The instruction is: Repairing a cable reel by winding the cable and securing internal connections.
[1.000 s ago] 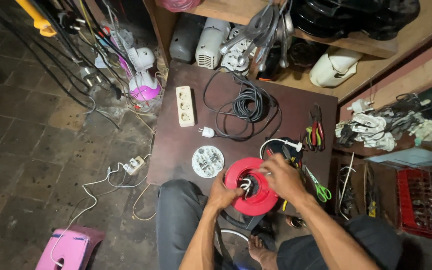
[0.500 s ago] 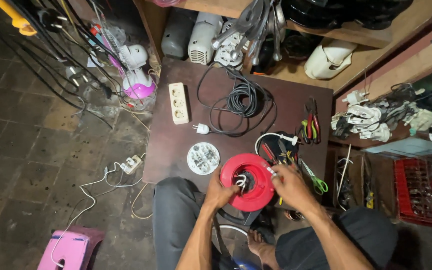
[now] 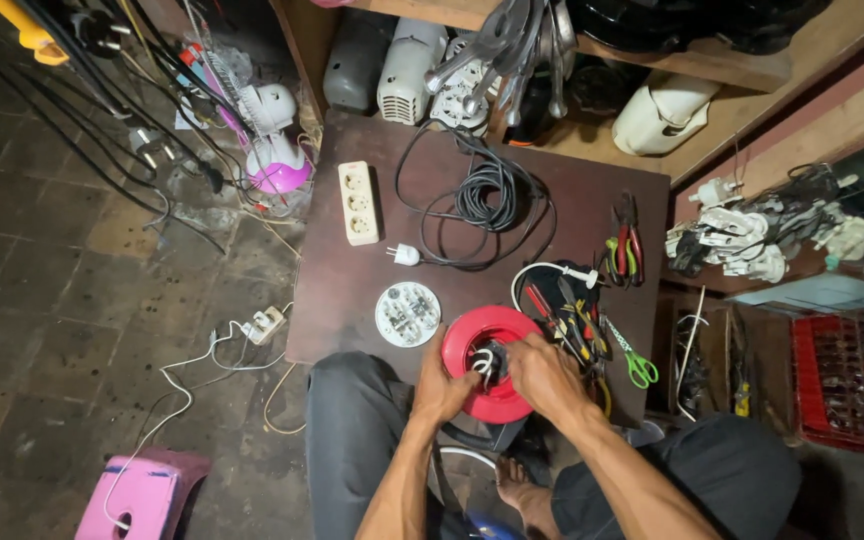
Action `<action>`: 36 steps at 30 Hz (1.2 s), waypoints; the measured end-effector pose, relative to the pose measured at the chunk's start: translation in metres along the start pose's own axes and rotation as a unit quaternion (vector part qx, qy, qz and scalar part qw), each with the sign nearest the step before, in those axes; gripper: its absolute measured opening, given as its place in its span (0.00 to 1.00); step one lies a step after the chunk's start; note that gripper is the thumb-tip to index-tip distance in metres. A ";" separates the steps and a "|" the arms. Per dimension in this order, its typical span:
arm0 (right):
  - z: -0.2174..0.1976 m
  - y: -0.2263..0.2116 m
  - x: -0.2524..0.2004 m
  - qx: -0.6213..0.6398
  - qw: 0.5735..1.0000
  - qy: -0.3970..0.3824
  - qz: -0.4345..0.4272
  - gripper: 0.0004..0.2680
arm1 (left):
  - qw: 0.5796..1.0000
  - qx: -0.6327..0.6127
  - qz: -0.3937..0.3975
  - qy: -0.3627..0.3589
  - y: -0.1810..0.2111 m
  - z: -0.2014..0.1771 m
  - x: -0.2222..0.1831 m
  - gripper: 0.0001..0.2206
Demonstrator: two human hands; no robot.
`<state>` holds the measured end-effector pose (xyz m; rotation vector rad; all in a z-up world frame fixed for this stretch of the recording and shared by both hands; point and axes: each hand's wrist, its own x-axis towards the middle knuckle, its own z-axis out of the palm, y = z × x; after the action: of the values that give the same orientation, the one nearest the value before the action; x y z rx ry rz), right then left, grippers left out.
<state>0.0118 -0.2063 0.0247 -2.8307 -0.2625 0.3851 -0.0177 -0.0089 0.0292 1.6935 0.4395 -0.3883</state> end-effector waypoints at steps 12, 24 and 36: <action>-0.010 0.006 0.025 0.030 0.997 -0.034 -0.062 0.08 | 1.000 0.006 0.008 0.007 -0.014 0.003 0.010 0.47; -0.013 0.008 0.041 0.045 0.992 -0.071 -0.095 0.05 | 1.000 0.001 0.008 -0.004 -0.020 0.004 0.017 0.47; -0.014 0.010 0.043 0.062 0.991 -0.072 -0.090 0.05 | 1.000 -0.010 0.026 -0.006 -0.029 0.003 0.020 0.48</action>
<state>0.0577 -0.2097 0.0253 -2.6355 -0.5020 0.5459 -0.0149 -0.0062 -0.0056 1.6785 0.3891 -0.3535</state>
